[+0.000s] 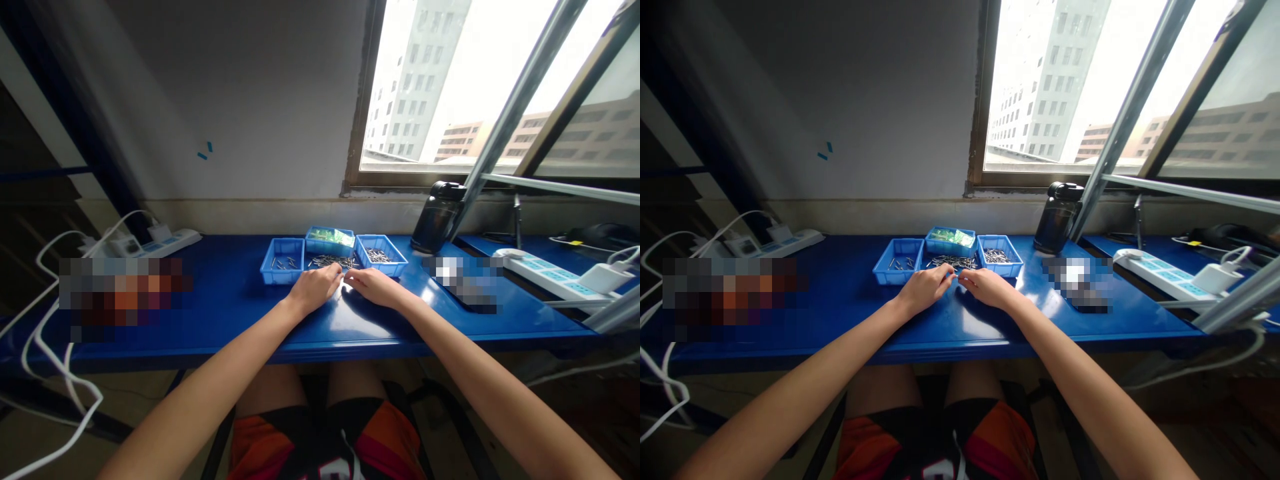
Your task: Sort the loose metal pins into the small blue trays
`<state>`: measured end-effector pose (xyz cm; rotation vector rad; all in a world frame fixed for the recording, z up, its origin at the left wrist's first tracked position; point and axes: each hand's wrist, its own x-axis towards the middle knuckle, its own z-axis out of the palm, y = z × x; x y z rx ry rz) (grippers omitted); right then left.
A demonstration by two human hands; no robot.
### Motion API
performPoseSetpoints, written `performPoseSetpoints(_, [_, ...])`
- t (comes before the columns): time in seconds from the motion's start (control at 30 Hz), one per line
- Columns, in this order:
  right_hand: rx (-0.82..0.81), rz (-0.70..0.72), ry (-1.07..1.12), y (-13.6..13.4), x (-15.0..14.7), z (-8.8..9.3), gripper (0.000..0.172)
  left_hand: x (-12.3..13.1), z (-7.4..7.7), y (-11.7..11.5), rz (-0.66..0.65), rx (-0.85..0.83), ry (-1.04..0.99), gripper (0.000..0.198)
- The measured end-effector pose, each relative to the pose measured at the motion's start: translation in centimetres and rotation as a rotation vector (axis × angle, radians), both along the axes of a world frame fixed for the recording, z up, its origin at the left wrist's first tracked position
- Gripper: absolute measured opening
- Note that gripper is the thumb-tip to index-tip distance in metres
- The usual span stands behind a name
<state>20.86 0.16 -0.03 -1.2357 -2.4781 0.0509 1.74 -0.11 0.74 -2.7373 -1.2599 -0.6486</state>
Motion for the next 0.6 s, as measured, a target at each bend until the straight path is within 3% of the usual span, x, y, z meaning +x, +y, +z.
performPoseSetpoints(0.3, [-0.013, -0.032, -0.026, 0.2, 0.08, -0.28, 0.025, -0.03, -0.32, 0.03, -0.143, 0.032, -0.013, 0.027])
performPoseSetpoints(0.6, [0.017, -0.151, 0.066, -0.25, 0.14, 0.63, 0.02, -0.02, -0.28, 0.34, 0.064, -0.054, 0.099, 0.026])
